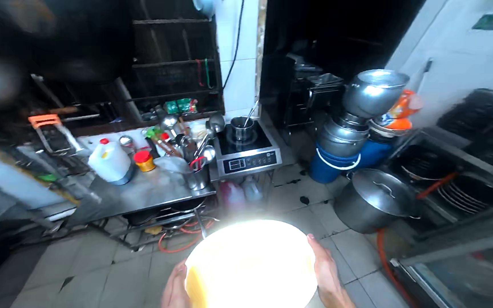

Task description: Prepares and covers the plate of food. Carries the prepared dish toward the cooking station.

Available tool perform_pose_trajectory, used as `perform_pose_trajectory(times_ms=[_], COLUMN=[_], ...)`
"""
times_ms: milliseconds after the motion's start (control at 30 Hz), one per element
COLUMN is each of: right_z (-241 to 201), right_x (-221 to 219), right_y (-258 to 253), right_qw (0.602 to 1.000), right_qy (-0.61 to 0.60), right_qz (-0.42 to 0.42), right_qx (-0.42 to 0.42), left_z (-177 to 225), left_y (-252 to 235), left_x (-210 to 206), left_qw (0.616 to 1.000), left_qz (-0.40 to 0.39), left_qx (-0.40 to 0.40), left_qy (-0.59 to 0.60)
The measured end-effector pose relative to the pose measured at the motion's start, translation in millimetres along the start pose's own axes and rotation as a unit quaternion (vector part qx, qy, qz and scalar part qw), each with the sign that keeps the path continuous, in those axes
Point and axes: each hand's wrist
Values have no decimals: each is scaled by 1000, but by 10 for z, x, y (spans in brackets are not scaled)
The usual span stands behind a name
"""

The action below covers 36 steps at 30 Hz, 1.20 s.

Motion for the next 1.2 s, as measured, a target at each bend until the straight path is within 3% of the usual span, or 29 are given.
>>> perform_pose_trajectory(times_ms=[600,1033,1200], right_z=[-901,-1561,-1778], right_x=[1075,1380,1401], right_y=[-2716,-4894,-5789], right_qw=[994,986,987], right_qy=[15,4,-9], right_qz=[110,164,158], right_qx=[-7,-25,-4], left_z=[443,913,1157], left_y=[-1372,-2619,-3092], left_x=[-3207,-5367,-6093], left_qw=[995,988,991], left_qz=[-101,-153,-137], left_qx=[-13,-28,-7], left_qy=[8,-10,-7])
Point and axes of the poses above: each hand's wrist, its own y-axis away from the middle knuckle, its own x-axis out of the back of the hand, z = x × y, and after that the axes turned 4 degrees about y, right-handed
